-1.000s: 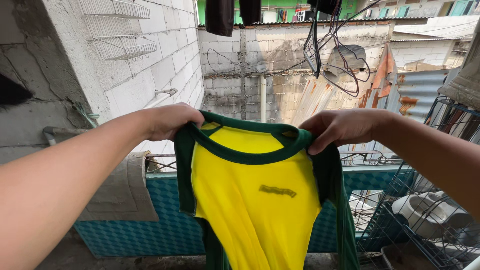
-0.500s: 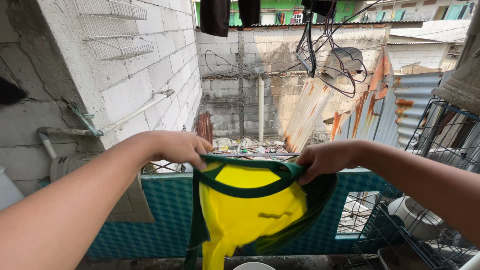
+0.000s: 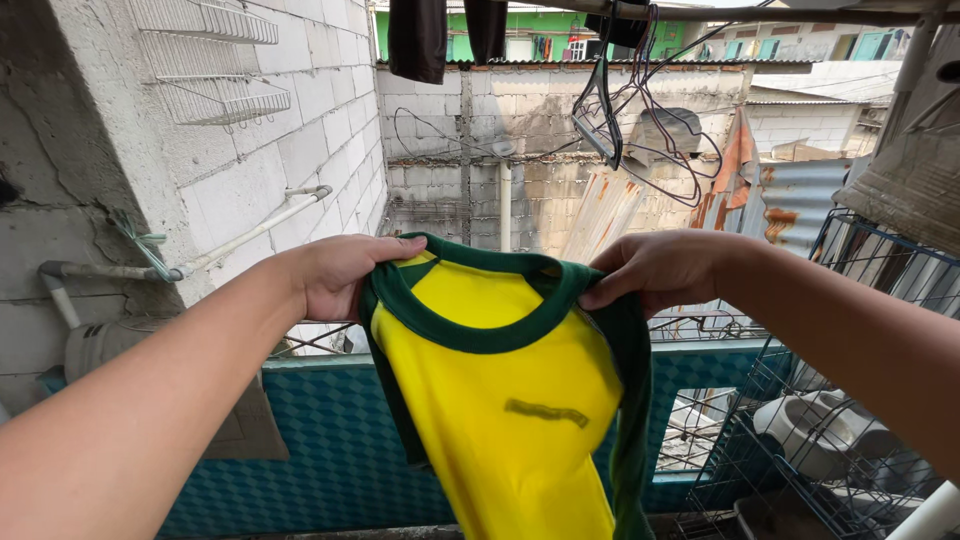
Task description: The person hangs a yellow jacket on a clothesline using a long pole. They then retrieve a green and yellow shirt from a bucket, wring it out, and hang it on the line. Finally, they wring out a yellow t-shirt and hang it on the line as well.
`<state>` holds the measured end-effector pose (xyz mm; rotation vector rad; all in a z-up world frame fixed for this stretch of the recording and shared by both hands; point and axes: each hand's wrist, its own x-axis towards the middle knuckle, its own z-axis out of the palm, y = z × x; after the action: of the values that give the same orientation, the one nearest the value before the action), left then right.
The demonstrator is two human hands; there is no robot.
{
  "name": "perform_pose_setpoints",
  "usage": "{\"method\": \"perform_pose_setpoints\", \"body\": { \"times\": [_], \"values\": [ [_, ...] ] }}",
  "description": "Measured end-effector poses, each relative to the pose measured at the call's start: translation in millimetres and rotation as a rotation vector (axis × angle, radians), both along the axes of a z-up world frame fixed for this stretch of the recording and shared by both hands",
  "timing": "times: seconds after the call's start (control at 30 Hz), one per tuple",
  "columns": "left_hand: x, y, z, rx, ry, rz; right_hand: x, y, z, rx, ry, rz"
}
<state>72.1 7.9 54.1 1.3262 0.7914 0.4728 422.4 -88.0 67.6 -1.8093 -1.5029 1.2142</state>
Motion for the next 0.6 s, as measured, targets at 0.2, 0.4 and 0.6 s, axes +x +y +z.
{"method": "perform_pose_setpoints", "body": {
  "times": [0.2,0.4,0.6],
  "values": [
    [29,-19,8,0.262,0.196,-0.052,-11,-25,-18,0.493,-0.755,-0.15],
    [45,-30,10,0.457,0.367,0.043,-13,-31,-33,0.02,-0.26,0.387],
    [38,-17,1,0.434,0.228,0.171,-7,-18,-17,0.298,-0.547,-0.03]
  ]
}}
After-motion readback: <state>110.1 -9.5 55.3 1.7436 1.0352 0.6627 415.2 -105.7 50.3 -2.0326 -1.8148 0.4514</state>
